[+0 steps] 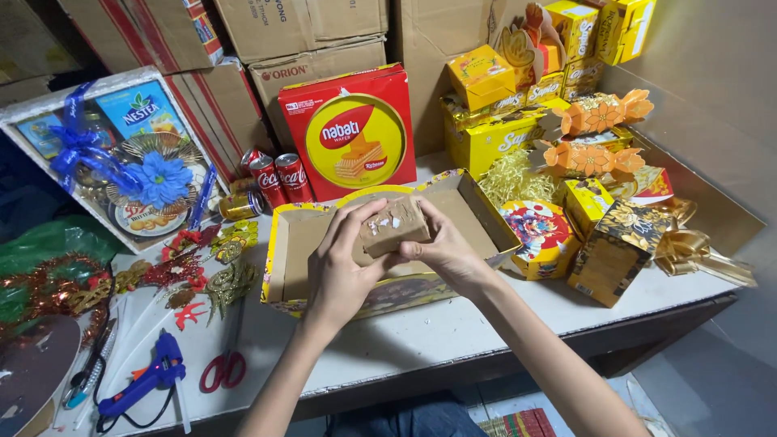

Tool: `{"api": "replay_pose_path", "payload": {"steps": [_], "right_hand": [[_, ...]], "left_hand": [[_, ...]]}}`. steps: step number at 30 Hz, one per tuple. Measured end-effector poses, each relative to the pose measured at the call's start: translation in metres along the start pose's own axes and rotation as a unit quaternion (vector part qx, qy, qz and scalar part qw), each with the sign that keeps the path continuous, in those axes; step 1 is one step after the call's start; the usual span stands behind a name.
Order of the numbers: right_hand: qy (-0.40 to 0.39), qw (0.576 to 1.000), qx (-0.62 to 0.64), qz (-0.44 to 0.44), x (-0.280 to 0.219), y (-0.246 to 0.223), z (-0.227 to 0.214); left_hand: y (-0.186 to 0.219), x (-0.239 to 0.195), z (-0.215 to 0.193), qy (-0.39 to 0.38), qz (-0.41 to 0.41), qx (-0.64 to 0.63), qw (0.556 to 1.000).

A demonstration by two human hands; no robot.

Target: Assembling a gift hamper by gluing cardboard supports and placing a large box of wafers inside.

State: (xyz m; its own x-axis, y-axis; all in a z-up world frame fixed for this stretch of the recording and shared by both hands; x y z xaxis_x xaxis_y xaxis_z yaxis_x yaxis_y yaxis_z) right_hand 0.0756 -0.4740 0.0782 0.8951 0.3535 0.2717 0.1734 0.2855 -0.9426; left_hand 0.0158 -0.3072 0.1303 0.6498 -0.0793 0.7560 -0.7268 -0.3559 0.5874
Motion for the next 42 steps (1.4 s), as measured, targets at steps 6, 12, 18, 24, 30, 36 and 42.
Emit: {"api": "replay_pose_path", "payload": {"steps": [6,12,18,24,30,36,42], "right_hand": [[0.022,0.998,-0.043,-0.025,0.003,-0.005,-0.005],[0.027,0.993,-0.102,-0.051,-0.002,-0.018,-0.004],[0.040,0.987,-0.137,-0.074,0.002,-0.022,-0.009],[0.031,0.983,-0.157,-0.091,-0.003,-0.024,0.003],[-0.001,0.998,-0.057,-0.025,-0.003,-0.012,0.006],[-0.052,0.998,0.025,0.027,-0.005,-0.018,0.023],[-0.044,0.995,0.067,0.059,-0.005,-0.006,0.025]], "left_hand": [[0.016,0.001,-0.002,-0.016,0.024,0.021,0.999],[0.019,0.005,-0.003,-0.012,0.070,0.047,0.996],[0.020,0.009,-0.004,-0.022,0.063,0.026,0.997],[0.002,0.011,0.002,0.024,0.052,0.026,0.998],[-0.006,0.012,0.006,0.038,0.018,0.003,0.999],[-0.012,0.010,0.011,0.026,-0.005,-0.035,0.999],[-0.032,0.003,0.016,-0.007,-0.060,-0.115,0.992]]}}
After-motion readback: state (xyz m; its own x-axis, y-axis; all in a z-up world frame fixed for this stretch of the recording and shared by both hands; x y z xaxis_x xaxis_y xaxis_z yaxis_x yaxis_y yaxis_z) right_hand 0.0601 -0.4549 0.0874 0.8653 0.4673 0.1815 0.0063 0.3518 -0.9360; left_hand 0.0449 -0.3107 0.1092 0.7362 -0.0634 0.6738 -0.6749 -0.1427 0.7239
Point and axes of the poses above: each hand's wrist, its own x-axis towards the middle knuckle, its own z-axis out of the palm, y = z × x, the point moved 4 cm from there along x, towards the middle knuckle, and after that the axes turned 12 degrees about -x, right-handed, at the moved point
